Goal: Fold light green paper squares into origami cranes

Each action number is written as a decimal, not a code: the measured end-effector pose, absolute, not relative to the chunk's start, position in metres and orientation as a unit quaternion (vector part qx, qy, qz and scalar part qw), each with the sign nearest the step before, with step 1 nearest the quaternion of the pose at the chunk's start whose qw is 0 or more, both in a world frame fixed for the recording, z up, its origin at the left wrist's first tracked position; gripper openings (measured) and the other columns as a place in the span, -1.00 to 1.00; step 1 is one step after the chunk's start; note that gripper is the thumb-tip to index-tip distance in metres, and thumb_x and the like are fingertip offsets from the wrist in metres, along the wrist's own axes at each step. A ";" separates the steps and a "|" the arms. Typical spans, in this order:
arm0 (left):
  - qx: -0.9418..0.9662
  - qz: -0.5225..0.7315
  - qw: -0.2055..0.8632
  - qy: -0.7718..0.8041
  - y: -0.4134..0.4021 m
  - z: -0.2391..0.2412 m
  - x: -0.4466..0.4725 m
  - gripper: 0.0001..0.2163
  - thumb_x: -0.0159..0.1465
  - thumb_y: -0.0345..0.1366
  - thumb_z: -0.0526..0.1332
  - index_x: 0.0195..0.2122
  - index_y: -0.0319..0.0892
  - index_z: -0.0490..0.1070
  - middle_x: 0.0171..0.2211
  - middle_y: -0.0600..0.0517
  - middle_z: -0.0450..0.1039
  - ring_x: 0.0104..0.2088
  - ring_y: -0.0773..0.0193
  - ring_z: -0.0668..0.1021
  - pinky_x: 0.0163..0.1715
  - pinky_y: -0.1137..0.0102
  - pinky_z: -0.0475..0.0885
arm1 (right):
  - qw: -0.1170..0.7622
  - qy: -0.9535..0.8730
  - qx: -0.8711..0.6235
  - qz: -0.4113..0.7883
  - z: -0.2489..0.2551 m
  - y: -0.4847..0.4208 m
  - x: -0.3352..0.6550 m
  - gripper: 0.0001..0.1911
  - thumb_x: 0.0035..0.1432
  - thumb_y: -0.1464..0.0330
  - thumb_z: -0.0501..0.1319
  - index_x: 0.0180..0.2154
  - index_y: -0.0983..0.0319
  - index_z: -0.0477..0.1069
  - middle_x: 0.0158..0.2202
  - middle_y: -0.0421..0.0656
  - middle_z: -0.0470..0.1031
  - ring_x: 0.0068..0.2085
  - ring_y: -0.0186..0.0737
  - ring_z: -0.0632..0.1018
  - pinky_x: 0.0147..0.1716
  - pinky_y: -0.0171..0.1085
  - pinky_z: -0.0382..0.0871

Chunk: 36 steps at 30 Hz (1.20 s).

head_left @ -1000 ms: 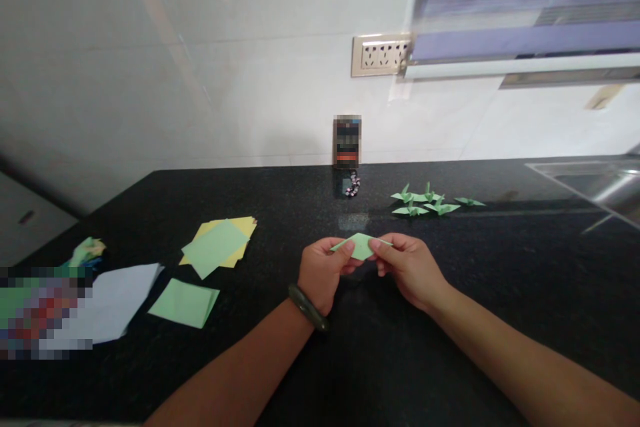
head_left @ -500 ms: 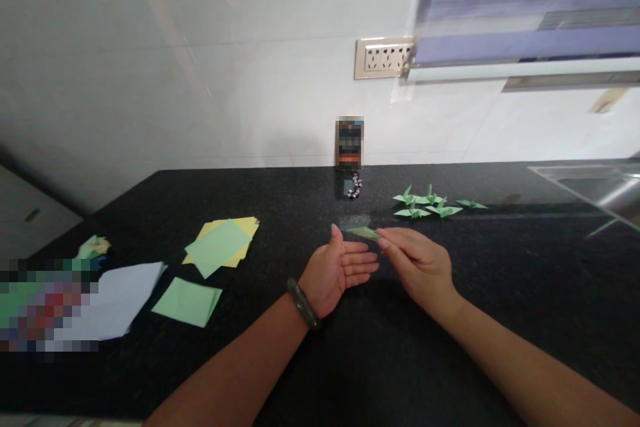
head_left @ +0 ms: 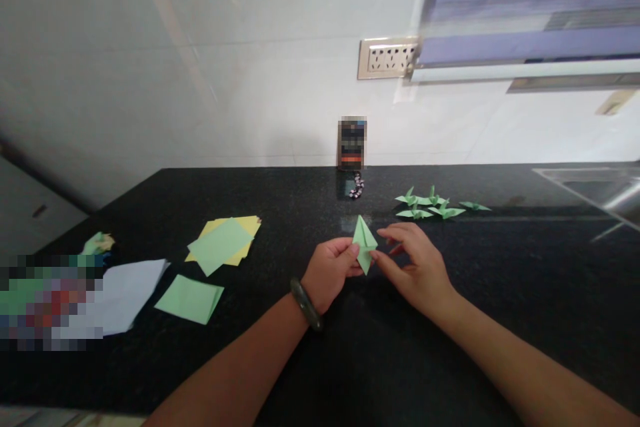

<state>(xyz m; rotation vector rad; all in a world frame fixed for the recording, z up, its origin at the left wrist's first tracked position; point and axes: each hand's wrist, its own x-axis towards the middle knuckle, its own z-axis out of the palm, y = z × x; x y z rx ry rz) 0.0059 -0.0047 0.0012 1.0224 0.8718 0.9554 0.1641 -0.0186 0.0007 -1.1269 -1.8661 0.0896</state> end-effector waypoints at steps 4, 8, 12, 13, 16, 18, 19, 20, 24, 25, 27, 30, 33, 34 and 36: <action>0.505 0.415 0.666 0.360 -0.008 0.004 0.008 -0.79 0.07 -0.29 0.23 -0.29 -0.26 0.50 -0.42 -0.02 0.51 -0.44 0.34 0.50 -0.38 0.46 0.38 | 0.441 -0.755 -0.478 0.085 -0.002 -0.019 0.163 -0.77 0.09 0.37 0.14 -0.16 0.23 0.35 -0.35 -0.11 0.43 -0.37 -0.25 0.46 -0.39 -0.27 0.40; 0.505 0.436 0.648 0.367 -0.009 0.007 0.009 -0.84 0.00 -0.38 0.27 -0.35 -0.26 0.51 -0.46 0.00 0.52 -0.45 0.33 0.51 -0.37 0.46 0.37 | 0.453 -0.727 -0.500 0.127 -0.003 -0.021 0.160 -0.79 0.13 0.38 0.08 -0.16 0.21 0.34 -0.32 -0.12 0.47 -0.37 -0.26 0.49 -0.36 -0.27 0.40; 0.499 0.428 0.634 0.407 -0.009 0.008 0.009 -0.84 0.07 -0.33 0.21 -0.36 -0.30 0.50 -0.43 -0.06 0.53 -0.48 0.34 0.52 -0.45 0.49 0.37 | 0.480 -0.673 -0.523 0.208 -0.005 -0.022 0.158 -0.83 0.13 0.37 0.09 -0.18 0.19 0.25 -0.37 -0.15 0.47 -0.40 -0.26 0.50 -0.43 -0.30 0.40; 0.500 0.424 0.633 0.413 -0.009 0.008 0.009 -0.82 0.10 -0.30 0.19 -0.36 -0.31 0.50 -0.42 -0.08 0.53 -0.48 0.33 0.53 -0.46 0.49 0.38 | 0.485 -0.668 -0.522 0.216 -0.006 -0.023 0.158 -0.81 0.12 0.37 0.10 -0.17 0.18 0.22 -0.38 -0.15 0.47 -0.41 -0.27 0.50 -0.45 -0.31 0.40; 0.488 0.430 0.635 0.418 -0.009 0.006 0.008 -0.75 0.14 -0.23 0.15 -0.28 -0.31 0.47 -0.38 -0.09 0.52 -0.48 0.31 0.55 -0.50 0.49 0.40 | 0.483 -0.691 -0.506 0.180 -0.007 -0.023 0.160 -0.79 0.10 0.39 0.12 -0.18 0.19 0.17 -0.39 -0.15 0.44 -0.43 -0.28 0.50 -0.48 -0.33 0.38; 0.469 0.443 0.643 0.413 -0.008 0.004 0.007 -0.71 0.14 -0.23 0.16 -0.16 -0.28 0.42 -0.37 -0.06 0.51 -0.51 0.32 0.55 -0.56 0.51 0.39 | 0.476 -0.721 -0.485 0.136 -0.006 -0.024 0.161 -0.84 0.09 0.41 0.12 -0.23 0.19 0.19 -0.38 -0.15 0.40 -0.42 -0.29 0.48 -0.45 -0.32 0.38; 0.459 0.447 0.651 0.408 -0.008 0.004 0.007 -0.68 0.13 -0.24 0.17 -0.11 -0.26 0.39 -0.38 -0.03 0.50 -0.54 0.34 0.54 -0.61 0.53 0.37 | 0.473 -0.732 -0.475 0.123 -0.006 -0.025 0.162 -0.86 0.09 0.42 0.11 -0.26 0.19 0.19 -0.37 -0.15 0.39 -0.42 -0.30 0.48 -0.43 -0.31 0.38; 0.449 0.448 0.661 0.402 -0.007 0.003 0.006 -0.66 0.13 -0.25 0.17 -0.07 -0.24 0.36 -0.41 -0.01 0.49 -0.58 0.36 0.53 -0.67 0.55 0.33 | 0.471 -0.737 -0.469 0.121 -0.006 -0.025 0.162 -0.87 0.09 0.42 0.11 -0.27 0.20 0.20 -0.37 -0.15 0.38 -0.42 -0.30 0.47 -0.42 -0.31 0.37; 0.403 0.442 0.706 0.379 -0.006 0.003 0.005 -0.69 0.13 -0.32 0.17 -0.09 -0.28 0.37 -0.48 0.03 0.45 -0.67 0.44 0.47 -0.76 0.60 0.26 | 0.475 -0.691 -0.490 0.238 -0.006 -0.026 0.158 -0.83 0.11 0.38 0.11 -0.21 0.19 0.18 -0.37 -0.17 0.40 -0.43 -0.31 0.46 -0.55 -0.37 0.31; 0.389 0.439 0.718 0.375 -0.005 0.003 0.004 -0.71 0.13 -0.34 0.17 -0.11 -0.27 0.37 -0.47 0.03 0.46 -0.66 0.44 0.47 -0.74 0.60 0.28 | 0.483 -0.670 -0.491 0.277 -0.006 -0.025 0.156 -0.82 0.11 0.36 0.11 -0.21 0.19 0.19 -0.39 -0.18 0.40 -0.43 -0.32 0.46 -0.57 -0.38 0.29; 0.367 0.429 0.742 0.360 -0.005 0.004 0.004 -0.73 0.13 -0.36 0.17 -0.12 -0.26 0.38 -0.44 0.01 0.47 -0.62 0.42 0.50 -0.69 0.59 0.34 | 0.511 -0.627 -0.475 0.346 -0.005 -0.022 0.153 -0.81 0.10 0.30 0.14 -0.23 0.19 0.22 -0.44 -0.21 0.39 -0.45 -0.33 0.44 -0.53 -0.37 0.31; 0.352 0.419 0.763 0.343 -0.005 0.004 0.003 -0.74 0.14 -0.37 0.18 -0.13 -0.25 0.39 -0.44 0.00 0.48 -0.58 0.39 0.52 -0.63 0.57 0.39 | 0.539 -0.565 -0.449 0.435 -0.005 -0.017 0.152 -0.76 0.06 0.22 0.16 -0.26 0.21 0.26 -0.51 -0.25 0.34 -0.49 -0.35 0.39 -0.52 -0.35 0.33; 0.352 0.422 0.764 0.338 -0.005 0.003 0.003 -0.75 0.13 -0.37 0.18 -0.14 -0.25 0.40 -0.45 -0.01 0.48 -0.56 0.38 0.53 -0.61 0.56 0.41 | 0.535 -0.542 -0.452 0.464 -0.004 -0.014 0.153 -0.73 0.00 0.20 0.21 -0.29 0.22 0.29 -0.52 -0.26 0.33 -0.51 -0.37 0.37 -0.53 -0.36 0.31; 0.352 0.424 0.763 0.339 -0.005 0.002 0.002 -0.76 0.13 -0.37 0.19 -0.15 -0.25 0.40 -0.44 -0.01 0.48 -0.55 0.38 0.53 -0.60 0.56 0.41 | 0.533 -0.541 -0.454 0.465 -0.004 -0.014 0.154 -0.73 -0.01 0.21 0.22 -0.29 0.22 0.30 -0.51 -0.25 0.34 -0.50 -0.37 0.37 -0.52 -0.36 0.31; 0.352 0.426 0.760 0.342 -0.005 0.002 0.002 -0.76 0.13 -0.37 0.19 -0.15 -0.25 0.41 -0.43 -0.02 0.49 -0.55 0.38 0.53 -0.59 0.56 0.41 | 0.530 -0.547 -0.452 0.465 -0.004 -0.014 0.155 -0.74 -0.02 0.22 0.23 -0.31 0.23 0.31 -0.49 -0.23 0.36 -0.48 -0.37 0.38 -0.50 -0.35 0.31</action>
